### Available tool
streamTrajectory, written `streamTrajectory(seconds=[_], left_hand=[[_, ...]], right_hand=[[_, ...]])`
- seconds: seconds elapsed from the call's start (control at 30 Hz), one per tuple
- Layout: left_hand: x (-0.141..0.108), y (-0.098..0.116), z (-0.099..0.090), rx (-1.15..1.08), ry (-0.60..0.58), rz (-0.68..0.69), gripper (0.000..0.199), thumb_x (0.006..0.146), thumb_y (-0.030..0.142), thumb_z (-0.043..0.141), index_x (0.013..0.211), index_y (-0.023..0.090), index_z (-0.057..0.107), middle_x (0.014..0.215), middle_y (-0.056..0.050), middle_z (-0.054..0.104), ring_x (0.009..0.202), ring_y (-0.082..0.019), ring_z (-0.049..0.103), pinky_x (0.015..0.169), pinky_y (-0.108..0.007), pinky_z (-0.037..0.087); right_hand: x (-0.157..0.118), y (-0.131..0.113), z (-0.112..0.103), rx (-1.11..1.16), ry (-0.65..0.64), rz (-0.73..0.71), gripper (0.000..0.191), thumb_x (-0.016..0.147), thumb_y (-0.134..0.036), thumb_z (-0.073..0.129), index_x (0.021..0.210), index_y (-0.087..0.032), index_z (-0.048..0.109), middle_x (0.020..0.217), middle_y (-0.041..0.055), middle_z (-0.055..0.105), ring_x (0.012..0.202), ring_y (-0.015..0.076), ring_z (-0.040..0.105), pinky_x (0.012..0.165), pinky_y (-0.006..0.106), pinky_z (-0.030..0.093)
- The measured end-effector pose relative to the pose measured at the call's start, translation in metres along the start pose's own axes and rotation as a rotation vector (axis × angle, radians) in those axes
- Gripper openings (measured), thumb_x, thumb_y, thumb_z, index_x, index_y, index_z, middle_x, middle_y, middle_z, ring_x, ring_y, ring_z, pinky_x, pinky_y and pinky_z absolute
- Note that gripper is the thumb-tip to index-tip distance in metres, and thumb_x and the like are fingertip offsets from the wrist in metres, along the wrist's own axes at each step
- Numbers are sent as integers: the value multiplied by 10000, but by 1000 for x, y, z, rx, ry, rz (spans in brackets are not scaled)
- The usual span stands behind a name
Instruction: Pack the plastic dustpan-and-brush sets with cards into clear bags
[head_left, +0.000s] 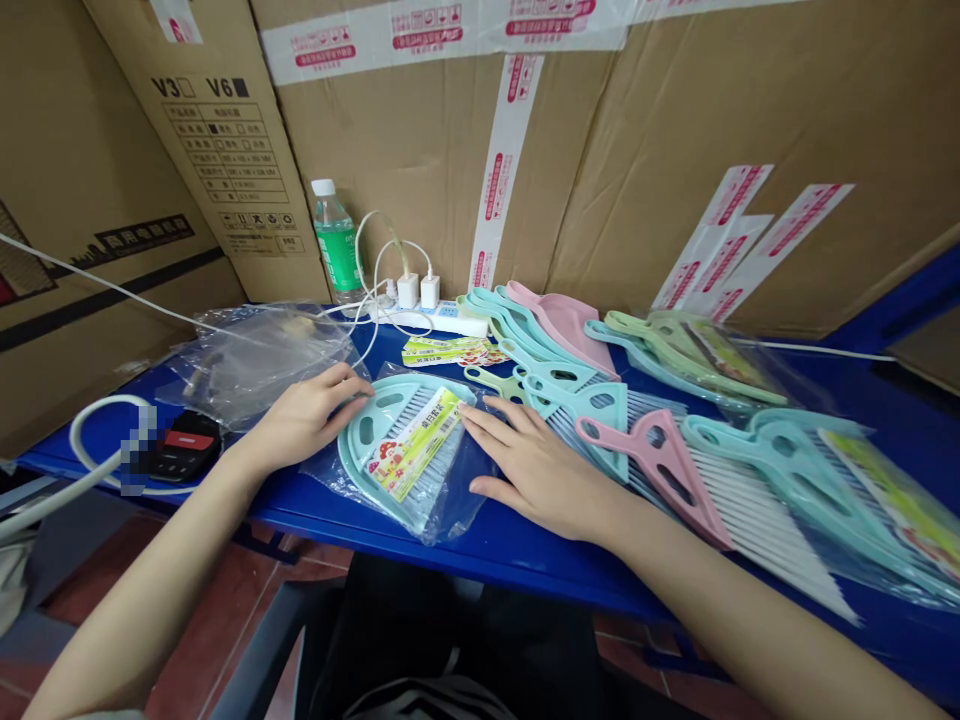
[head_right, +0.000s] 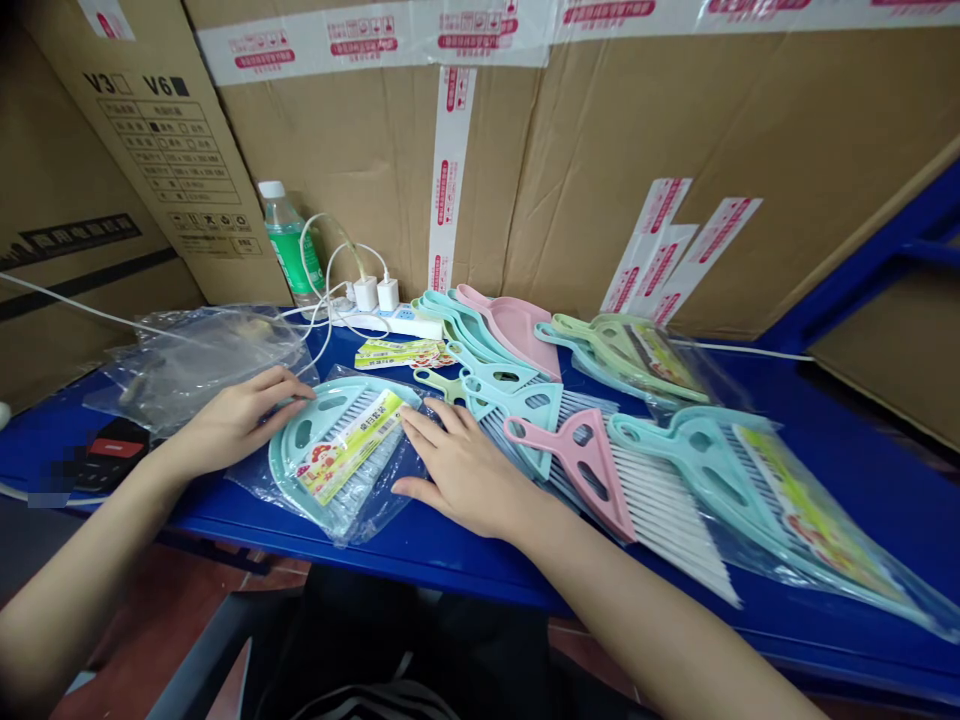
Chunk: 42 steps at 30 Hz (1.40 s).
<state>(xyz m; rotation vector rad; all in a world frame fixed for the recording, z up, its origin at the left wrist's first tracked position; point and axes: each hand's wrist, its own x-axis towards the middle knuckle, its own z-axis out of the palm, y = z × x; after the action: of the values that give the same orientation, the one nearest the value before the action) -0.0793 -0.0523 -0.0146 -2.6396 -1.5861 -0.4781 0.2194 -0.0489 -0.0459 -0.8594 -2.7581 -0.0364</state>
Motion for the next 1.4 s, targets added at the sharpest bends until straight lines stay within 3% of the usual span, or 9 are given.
streamTrajectory(seconds=[0.13, 0.3, 0.5, 0.63, 0.8, 0.97, 1.1, 1.33, 1.4], left_hand=[[1, -2, 0, -39, 2, 19, 362, 966, 379, 308, 1030, 210, 622, 1026, -75, 623, 923, -196, 634, 847, -337, 522], [1, -1, -2, -90, 6, 56, 345, 972, 348, 312, 1015, 202, 620, 1042, -75, 627, 958, -187, 627, 882, -314, 514], [1, -1, -3, -126, 18, 111, 343, 983, 337, 327, 1007, 190, 636, 1017, -72, 623, 951, -176, 620, 896, -299, 510], [1, -4, -1, -126, 31, 161, 308, 987, 316, 359, 1034, 182, 633, 1039, -77, 620, 976, -181, 613, 908, -316, 514], [2, -6, 0, -123, 20, 201, 294, 1000, 291, 351, 1071, 170, 609, 1082, -89, 620, 1030, -186, 604, 948, -329, 506], [4, 0, -1, -141, -79, 189, 339, 1012, 324, 326, 1204, 177, 563, 1325, -112, 543, 1235, -222, 528, 1075, -381, 437], [3, 5, -2, -161, -127, 212, 364, 1018, 325, 310, 1276, 174, 518, 1437, -133, 458, 1315, -242, 465, 1111, -417, 400], [-6, 21, -8, -208, -23, 359, 296, 975, 351, 478, 1214, 192, 552, 1259, -114, 568, 1181, -230, 538, 1033, -387, 446], [-9, 29, -8, -226, -22, 402, 308, 946, 364, 542, 1204, 197, 560, 1193, -100, 593, 1121, -222, 562, 995, -368, 464]], right_hand=[[1, -2, -5, -19, 27, -30, 550, 980, -498, 421, 1326, -100, 579, 1418, 165, 551, 1325, 360, 454, 1017, 567, 458], [3, -3, -8, 2, 85, -92, 438, 1004, -422, 413, 1234, -123, 636, 1269, 147, 662, 1239, 288, 560, 1076, 534, 415], [2, 1, -1, -82, 91, -44, 519, 985, -458, 442, 1317, -82, 578, 1420, 197, 539, 1316, 334, 493, 1033, 540, 461], [2, 1, 0, -113, 152, -77, 471, 990, -450, 444, 1271, -113, 616, 1328, 159, 629, 1289, 303, 529, 1014, 500, 486], [4, -1, -4, -86, 326, -183, 289, 1006, -263, 450, 1017, -134, 709, 1049, 94, 754, 990, 215, 686, 959, 404, 505], [3, 0, -7, -85, 380, -198, 230, 956, -95, 493, 848, -153, 688, 855, 49, 749, 771, 185, 662, 738, 325, 497], [1, -3, -7, -121, 376, -133, 259, 926, -37, 463, 798, -167, 645, 766, 48, 702, 721, 190, 627, 668, 306, 449], [3, -8, -8, -174, 405, -126, 331, 928, 0, 338, 928, -148, 635, 758, 56, 661, 698, 190, 576, 660, 298, 424], [4, -7, -8, -186, 393, -146, 322, 944, -15, 353, 886, -151, 639, 737, 46, 645, 699, 186, 565, 658, 295, 410]])
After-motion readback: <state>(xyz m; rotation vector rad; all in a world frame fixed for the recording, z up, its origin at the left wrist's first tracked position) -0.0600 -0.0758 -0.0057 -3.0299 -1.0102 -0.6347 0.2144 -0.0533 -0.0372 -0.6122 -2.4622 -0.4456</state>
